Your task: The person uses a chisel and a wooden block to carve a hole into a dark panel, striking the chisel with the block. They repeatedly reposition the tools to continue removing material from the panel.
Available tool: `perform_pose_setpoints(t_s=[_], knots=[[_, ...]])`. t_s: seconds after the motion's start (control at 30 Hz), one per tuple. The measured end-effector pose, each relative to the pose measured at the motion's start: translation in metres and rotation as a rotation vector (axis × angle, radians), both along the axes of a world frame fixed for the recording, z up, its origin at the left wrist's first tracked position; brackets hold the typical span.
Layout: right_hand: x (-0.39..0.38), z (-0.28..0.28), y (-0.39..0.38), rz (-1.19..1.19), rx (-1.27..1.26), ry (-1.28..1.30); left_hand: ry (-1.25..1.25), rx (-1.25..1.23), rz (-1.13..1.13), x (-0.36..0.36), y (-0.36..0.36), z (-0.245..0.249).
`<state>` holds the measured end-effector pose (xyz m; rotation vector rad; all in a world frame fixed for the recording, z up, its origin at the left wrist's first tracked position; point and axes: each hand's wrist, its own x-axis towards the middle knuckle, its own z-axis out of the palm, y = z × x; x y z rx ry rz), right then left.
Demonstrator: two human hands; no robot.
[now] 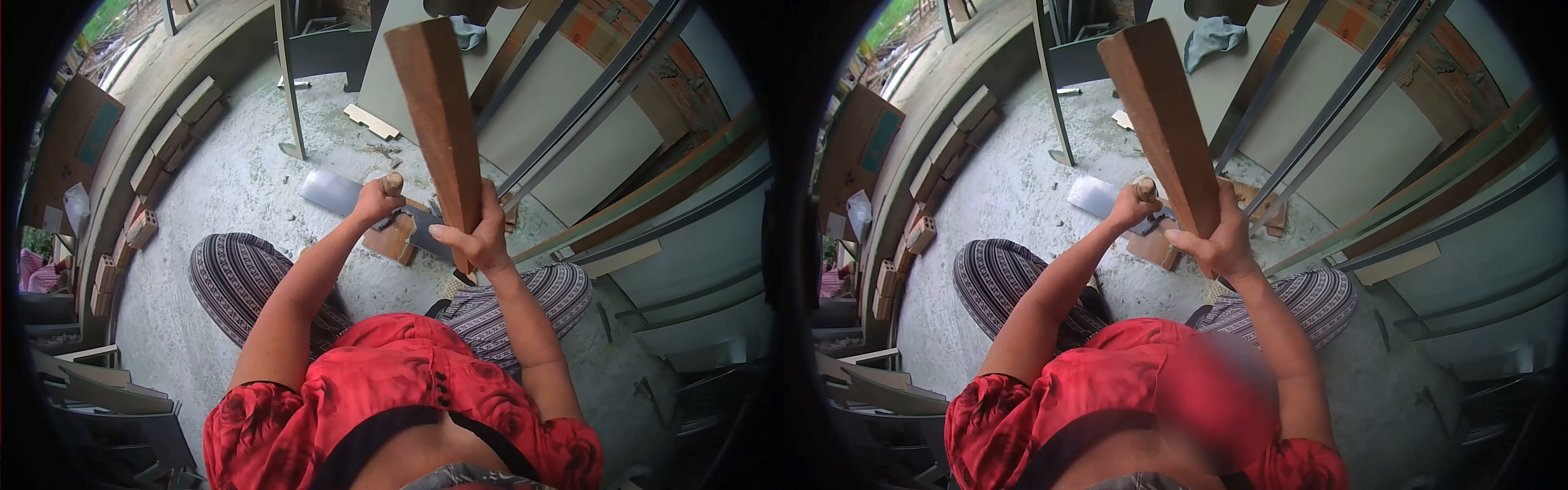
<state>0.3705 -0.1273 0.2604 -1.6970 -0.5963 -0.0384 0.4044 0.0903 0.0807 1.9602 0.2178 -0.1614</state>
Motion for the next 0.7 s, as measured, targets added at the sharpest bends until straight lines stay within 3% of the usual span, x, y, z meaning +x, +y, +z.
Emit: perform_pose_setpoints(t_s=[0.1, 0.17, 0.23, 0.27, 0.33, 0.57, 0.7], knots=[[0.004, -0.025, -0.004, -0.029, -0.01, -0.097, 0.002, 0.036, -0.002, -0.002, 0.0, 0.006], [0.005, -0.036, -0.009, -0.025, -0.518, 0.089, -0.018, 0.018, -0.007, -0.004, -0.003, 0.01], [0.011, -0.044, -0.007, 0.053, -0.81, 0.196, -0.047, -0.117, 0.013, -0.008, -0.007, 0.02], [0.01, -0.041, -0.007, 0.048, -0.809, 0.192, -0.051, -0.117, 0.01, -0.004, -0.006, 0.015], [0.007, -0.036, -0.007, 0.02, -0.576, 0.175, -0.052, -0.089, -0.016, 0.001, -0.001, -0.006], [0.014, -0.034, -0.016, 0.01, -0.144, 0.258, -0.012, 0.022, -0.072, 0.005, -0.01, 0.019], [0.013, -0.036, -0.016, 0.013, -0.15, 0.276, -0.025, 0.132, -0.129, 0.004, -0.015, 0.025]])
